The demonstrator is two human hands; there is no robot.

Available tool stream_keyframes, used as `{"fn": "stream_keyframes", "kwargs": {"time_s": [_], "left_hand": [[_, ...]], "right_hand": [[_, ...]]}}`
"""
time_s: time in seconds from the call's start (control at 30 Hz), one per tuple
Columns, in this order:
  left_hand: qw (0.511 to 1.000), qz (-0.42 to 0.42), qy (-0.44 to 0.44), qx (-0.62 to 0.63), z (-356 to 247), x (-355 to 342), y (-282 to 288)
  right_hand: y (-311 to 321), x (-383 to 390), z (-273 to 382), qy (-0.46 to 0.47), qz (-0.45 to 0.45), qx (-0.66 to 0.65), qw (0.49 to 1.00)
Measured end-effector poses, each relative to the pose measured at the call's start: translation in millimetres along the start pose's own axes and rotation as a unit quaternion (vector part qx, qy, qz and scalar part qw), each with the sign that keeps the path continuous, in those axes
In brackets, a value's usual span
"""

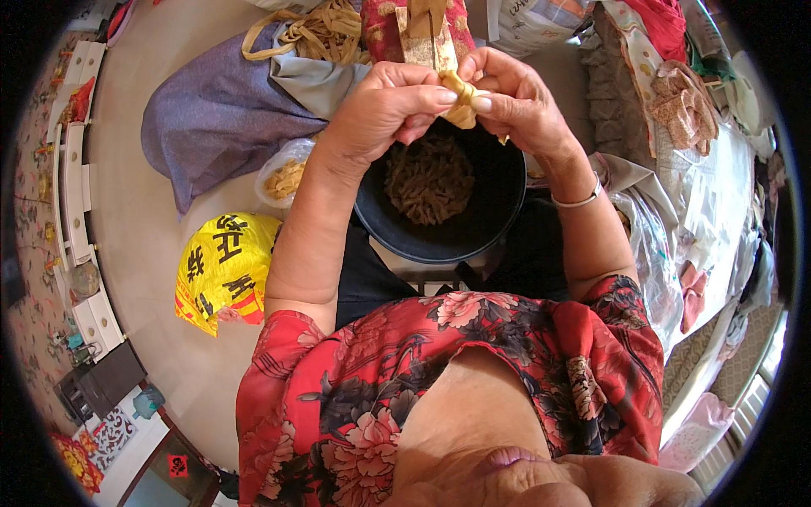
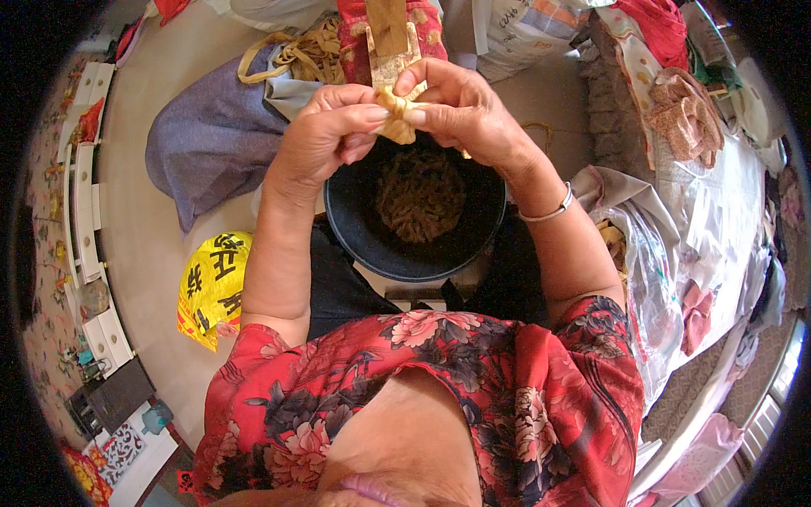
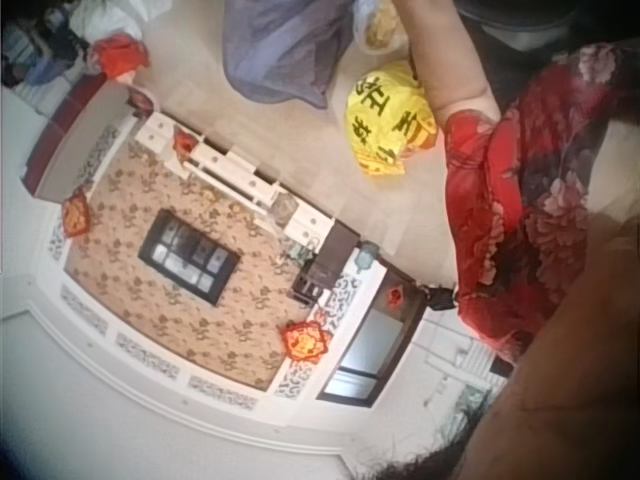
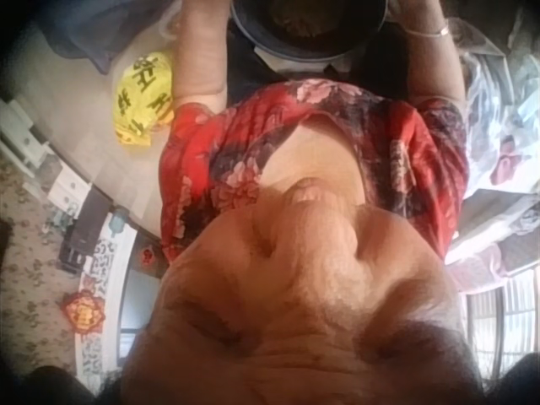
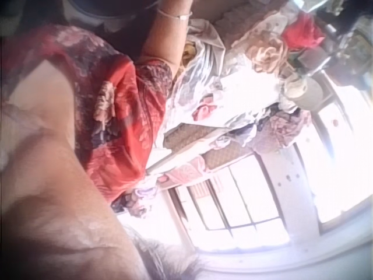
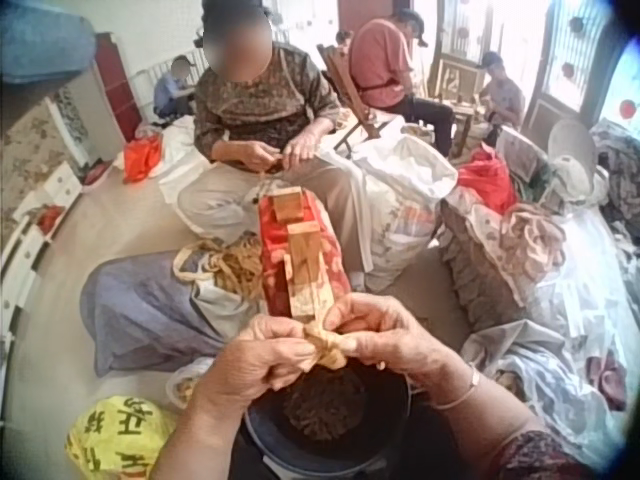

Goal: The person is stuffing and folding flexible strips of food around a filling by hand and dropping the completed pieces into a bucket.

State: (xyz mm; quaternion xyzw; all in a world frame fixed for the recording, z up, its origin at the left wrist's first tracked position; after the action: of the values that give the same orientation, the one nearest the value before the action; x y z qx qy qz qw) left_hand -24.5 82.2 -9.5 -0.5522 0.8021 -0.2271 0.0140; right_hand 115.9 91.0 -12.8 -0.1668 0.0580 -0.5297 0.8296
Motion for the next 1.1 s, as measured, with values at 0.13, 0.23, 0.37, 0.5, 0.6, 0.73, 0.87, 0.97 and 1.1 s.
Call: {"fn": "stream_keyframes", "kwargs": {"time_s": [0.13, 0.23, 0.37, 0.5, 0.6, 0.73, 0.87, 0.97, 1.1], "left_hand": [[0.993, 0.022, 0.019, 0.116, -6, 10, 8], [1.0, -0.004, -0.015, 0.026, -7, 7, 11], [0.998, -0.028, -0.032, -0.043, -5, 2, 10], [0.999, 0.026, 0.011, 0.025, -3, 4, 4], [0.997, 0.061, -0.024, 0.043, -8, 9, 8], [0.987, 0.064, -0.059, -0.137, -13, 12, 9], [0.921, -0.006, -0.153, -0.358, -10, 3, 28], [0.843, -0.01, -0.239, -0.482, -10, 3, 0], [0.857, 0.041, -0.15, -0.491, 11, -4, -2]], "right_hand": [[19, 2, 12, 0.066, -0.02, 0.152, 0.986], [20, 2, 9, 0.073, -0.039, 0.204, 0.976], [19, -2, -5, -0.027, -0.036, 0.116, 0.992], [19, -4, 9, 0.053, -0.045, 0.17, 0.983], [18, 2, 24, 0.068, -0.051, 0.18, 0.98], [19, 5, 23, 0.071, -0.031, 0.216, 0.973], [17, 0, 11, 0.143, -0.02, 0.344, 0.928], [8, -1, 4, 0.163, -0.023, 0.37, 0.914], [4, 0, 6, 0.187, -0.02, 0.378, 0.907]]}}
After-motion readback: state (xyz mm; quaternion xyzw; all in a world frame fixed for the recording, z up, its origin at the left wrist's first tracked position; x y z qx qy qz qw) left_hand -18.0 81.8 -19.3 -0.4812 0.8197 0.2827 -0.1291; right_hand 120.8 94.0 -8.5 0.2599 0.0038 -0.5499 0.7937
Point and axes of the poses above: each hand's wrist, its own x-axis away from the middle knuckle, its own y-axis out of the back of the hand, z = x × y, the point moved 5 cm from there along -x, towards the middle knuckle, and after that the axes turned 11 degrees about -z, right-handed, at the moved point
